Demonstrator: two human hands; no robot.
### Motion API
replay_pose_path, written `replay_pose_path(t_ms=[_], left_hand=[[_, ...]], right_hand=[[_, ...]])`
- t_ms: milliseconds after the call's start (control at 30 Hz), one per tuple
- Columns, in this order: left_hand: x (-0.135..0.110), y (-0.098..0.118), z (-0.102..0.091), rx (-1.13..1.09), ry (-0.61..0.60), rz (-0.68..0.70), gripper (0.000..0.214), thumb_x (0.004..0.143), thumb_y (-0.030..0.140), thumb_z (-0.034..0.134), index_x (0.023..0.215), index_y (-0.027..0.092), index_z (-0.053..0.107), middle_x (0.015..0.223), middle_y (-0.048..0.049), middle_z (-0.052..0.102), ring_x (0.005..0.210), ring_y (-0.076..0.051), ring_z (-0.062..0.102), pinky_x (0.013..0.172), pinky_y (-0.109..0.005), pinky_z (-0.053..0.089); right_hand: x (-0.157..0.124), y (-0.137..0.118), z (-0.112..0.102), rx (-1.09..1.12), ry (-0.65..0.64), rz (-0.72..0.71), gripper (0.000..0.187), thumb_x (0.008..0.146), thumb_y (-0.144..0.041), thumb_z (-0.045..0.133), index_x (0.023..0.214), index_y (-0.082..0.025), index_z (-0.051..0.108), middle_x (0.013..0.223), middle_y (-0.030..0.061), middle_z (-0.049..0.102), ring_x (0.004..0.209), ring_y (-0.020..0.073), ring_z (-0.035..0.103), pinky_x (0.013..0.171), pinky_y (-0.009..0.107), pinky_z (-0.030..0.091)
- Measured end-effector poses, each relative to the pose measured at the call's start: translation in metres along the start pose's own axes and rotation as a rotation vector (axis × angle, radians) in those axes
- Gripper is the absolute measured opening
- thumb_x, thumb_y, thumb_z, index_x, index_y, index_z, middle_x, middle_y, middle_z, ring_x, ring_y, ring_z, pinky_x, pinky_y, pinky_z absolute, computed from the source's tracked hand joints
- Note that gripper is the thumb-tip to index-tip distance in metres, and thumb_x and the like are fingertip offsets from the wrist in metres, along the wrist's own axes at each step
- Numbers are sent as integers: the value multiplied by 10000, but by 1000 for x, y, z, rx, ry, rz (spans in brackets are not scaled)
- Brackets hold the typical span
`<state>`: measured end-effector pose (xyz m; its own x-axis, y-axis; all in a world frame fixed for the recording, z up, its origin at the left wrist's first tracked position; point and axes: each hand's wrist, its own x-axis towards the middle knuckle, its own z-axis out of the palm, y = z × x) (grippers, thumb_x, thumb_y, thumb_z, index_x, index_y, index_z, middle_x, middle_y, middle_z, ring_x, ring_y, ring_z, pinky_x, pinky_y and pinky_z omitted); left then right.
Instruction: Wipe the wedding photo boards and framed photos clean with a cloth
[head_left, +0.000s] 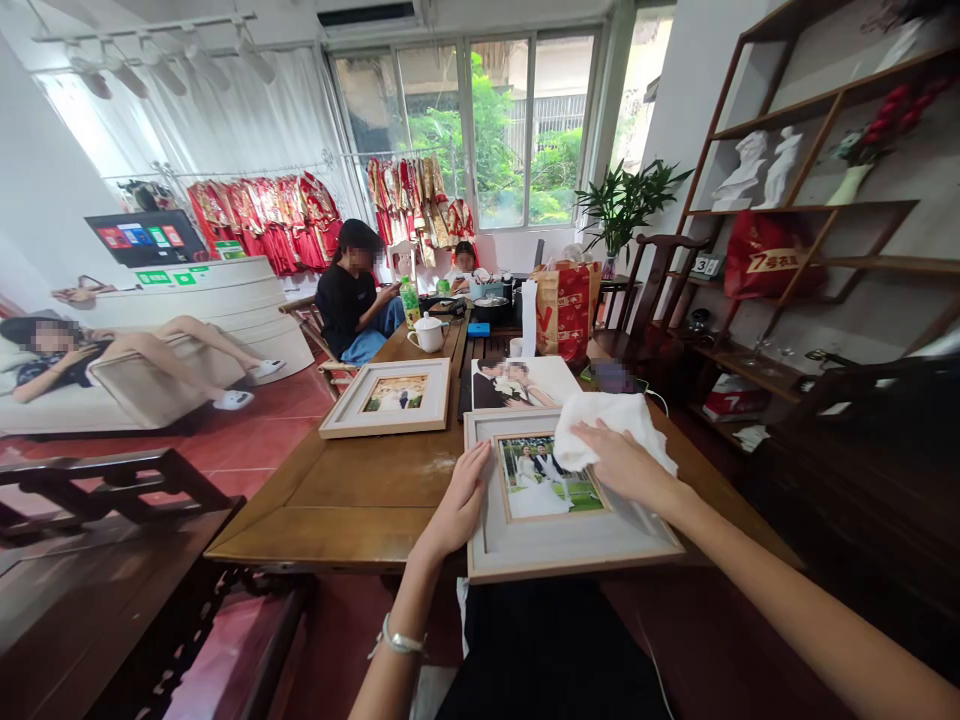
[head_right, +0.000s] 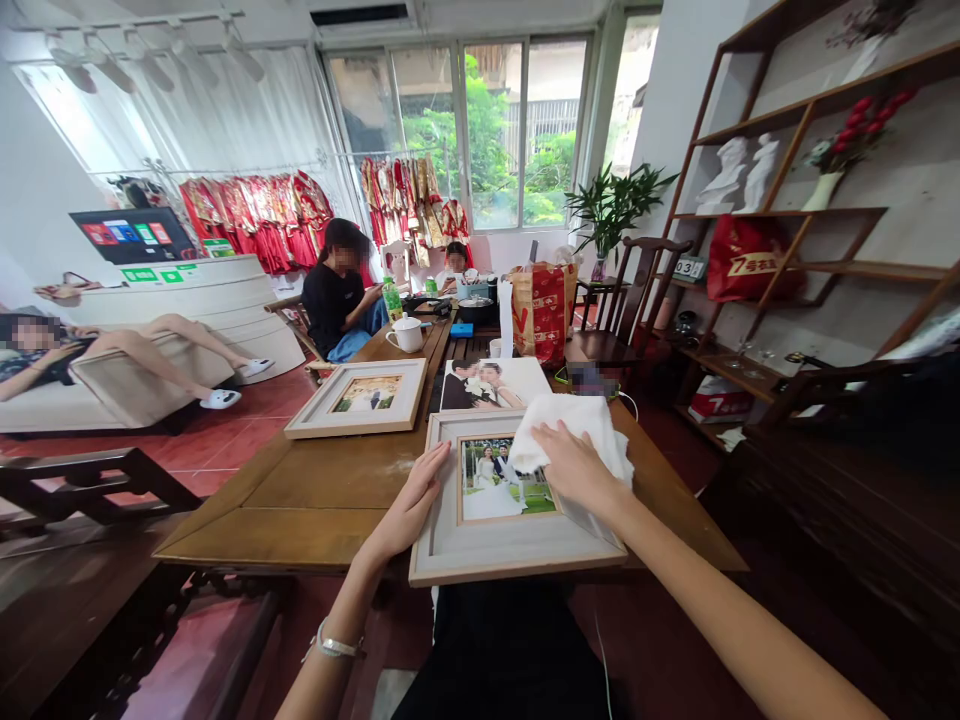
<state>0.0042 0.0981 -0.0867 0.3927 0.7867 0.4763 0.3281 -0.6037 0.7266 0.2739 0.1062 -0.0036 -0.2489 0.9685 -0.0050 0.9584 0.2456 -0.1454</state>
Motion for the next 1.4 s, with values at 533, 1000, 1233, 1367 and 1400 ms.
replay_pose_path(t_ms=[533, 1000, 1233, 1367, 1400], left_hand=[[5, 20, 0, 22, -4, -65, 442, 960, 363, 308, 1394, 283, 324, 1518, -17, 227, 1394, -189, 185, 1156, -420, 115], [5, 20, 0, -1, 15, -59, 423, 958, 343, 323, 1376, 285, 355, 1501, -27, 270, 1380, -195, 223, 1152, -420, 145], [5, 17, -1, -2, 3, -55, 410, 946, 310, 358, 1354, 286, 393, 1469, -39, 333, 1379, -195, 228, 1152, -437, 150], [5, 15, -2, -12, -5, -37, 423, 930, 279, 390, 1353, 295, 397, 1464, -30, 343, 1376, -219, 233, 1147, -452, 165], [5, 15, -2, -11, -9, -33, 430, 925, 266, 395, 1354, 296, 395, 1464, -29, 342, 1376, -224, 230, 1146, -456, 165]], right_hand=[[-20, -82, 18, 136, -108, -513, 796, 598, 8, 386, 1383, -118, 355, 1415, 124, 412, 1354, 302, 222, 1030, 603, 243], [-32, -65, 14, 299, -182, -586, 911, 498, 30, 357, 1380, -199, 379, 1442, 44, 376, 1373, 221, 185, 1085, 569, 97], [-79, 11, -23, 393, -320, -486, 744, 574, 9, 346, 1215, -281, 589, 1288, -22, 561, 1243, 191, 446, 1118, 453, 149], [-75, 40, -23, 290, -193, -305, 675, 628, 6, 372, 1189, -276, 620, 1285, 9, 565, 1240, 215, 449, 1111, 403, 188], [-69, 43, -20, 249, -156, -279, 701, 620, 5, 374, 1224, -276, 589, 1316, 4, 536, 1264, 213, 418, 1109, 406, 197]])
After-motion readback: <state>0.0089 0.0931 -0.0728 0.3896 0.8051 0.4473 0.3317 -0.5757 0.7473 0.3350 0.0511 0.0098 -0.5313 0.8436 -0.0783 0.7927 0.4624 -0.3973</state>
